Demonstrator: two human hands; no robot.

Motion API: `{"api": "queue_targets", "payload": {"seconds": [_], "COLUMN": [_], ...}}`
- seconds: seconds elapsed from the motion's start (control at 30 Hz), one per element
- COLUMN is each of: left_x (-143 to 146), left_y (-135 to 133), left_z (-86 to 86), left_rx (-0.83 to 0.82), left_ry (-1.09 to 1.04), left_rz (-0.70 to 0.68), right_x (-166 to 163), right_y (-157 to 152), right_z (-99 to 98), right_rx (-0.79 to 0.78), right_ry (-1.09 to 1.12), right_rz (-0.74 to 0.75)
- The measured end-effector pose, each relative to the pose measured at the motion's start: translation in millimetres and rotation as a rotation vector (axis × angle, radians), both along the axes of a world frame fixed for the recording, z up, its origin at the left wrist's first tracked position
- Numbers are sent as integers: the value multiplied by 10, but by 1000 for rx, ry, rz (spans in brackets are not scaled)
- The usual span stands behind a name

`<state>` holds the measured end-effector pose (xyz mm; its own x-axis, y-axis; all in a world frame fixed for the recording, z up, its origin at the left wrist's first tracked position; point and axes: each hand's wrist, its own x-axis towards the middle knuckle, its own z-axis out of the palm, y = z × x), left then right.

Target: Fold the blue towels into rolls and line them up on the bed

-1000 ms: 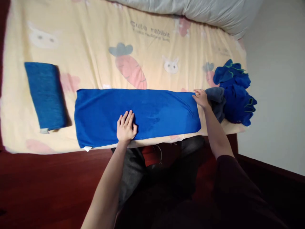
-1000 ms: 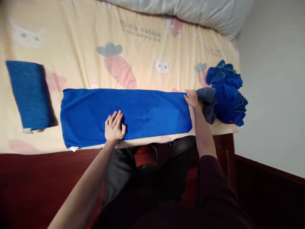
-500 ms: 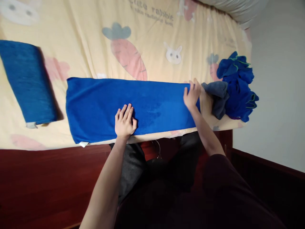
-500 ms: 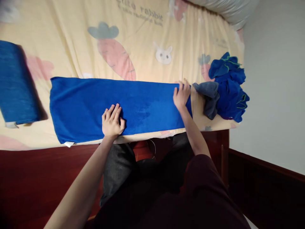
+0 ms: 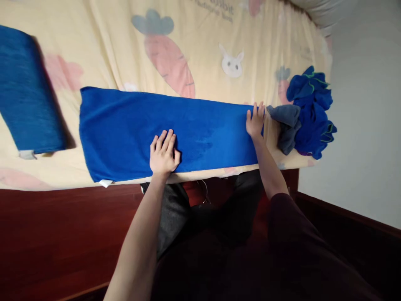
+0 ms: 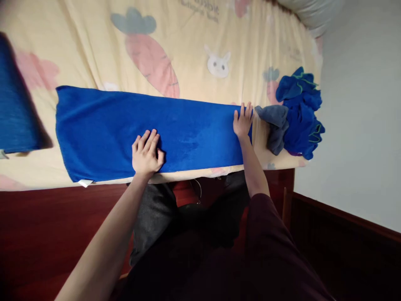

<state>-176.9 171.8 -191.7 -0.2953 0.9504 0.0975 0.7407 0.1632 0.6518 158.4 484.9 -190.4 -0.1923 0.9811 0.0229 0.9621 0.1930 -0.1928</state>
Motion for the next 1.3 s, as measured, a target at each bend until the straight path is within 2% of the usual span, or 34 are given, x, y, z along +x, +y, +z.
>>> {"api": "queue_targets", "payload": {"seconds": [0.1,0.2,0.27,0.33,0.4,0.43,0.5,0.57,0.63,0.73,0.8,0.97,1.23,1.3], "left_x": [7,3,-2,-4,-2,1,7,11,14,16,15,-7,58,-7], "left_y": [2,4,5,5,6,7,9,13,16,15,14,35,27,17], "left_z": [-6,-20,-27,-32,-37,-41,-50,-60,-66,-57,-39,3,113,153], "left_rx": [4,12,15,19,31,39,54,58,47,11,-17,-92,-151,-195], "left_ry": [-26,-31,-30,-30,-28,-22,3,41,80,129,147,177,242,247], "left_rz": [-1,-9,-8,-8,-13,-16,-18,-18,-21,-30,-43,-52,-63,-43], "right_x": [0,248,529,778,851,789,462,-41,-552,-1032,-1121,-1067,-1114,-1112], "right_y": [-559,-1108,-1234,-1184,-1097,-1089,-1209,-1501,-1863,-2255,-2335,-2254,-2251,-2243], "right_z": [0,-15,-9,28,98,136,189,190,153,84,42,-36,-63,-78], "right_rx": [75,4,-8,-3,5,19,67,93,48,-21,-38,-41,16,42], "right_ry": [-7,-26,-19,1,8,6,6,23,41,63,76,117,200,217], "right_rz": [88,182,121,19,-55,-71,-45,64,191,250,238,237,206,204]}}
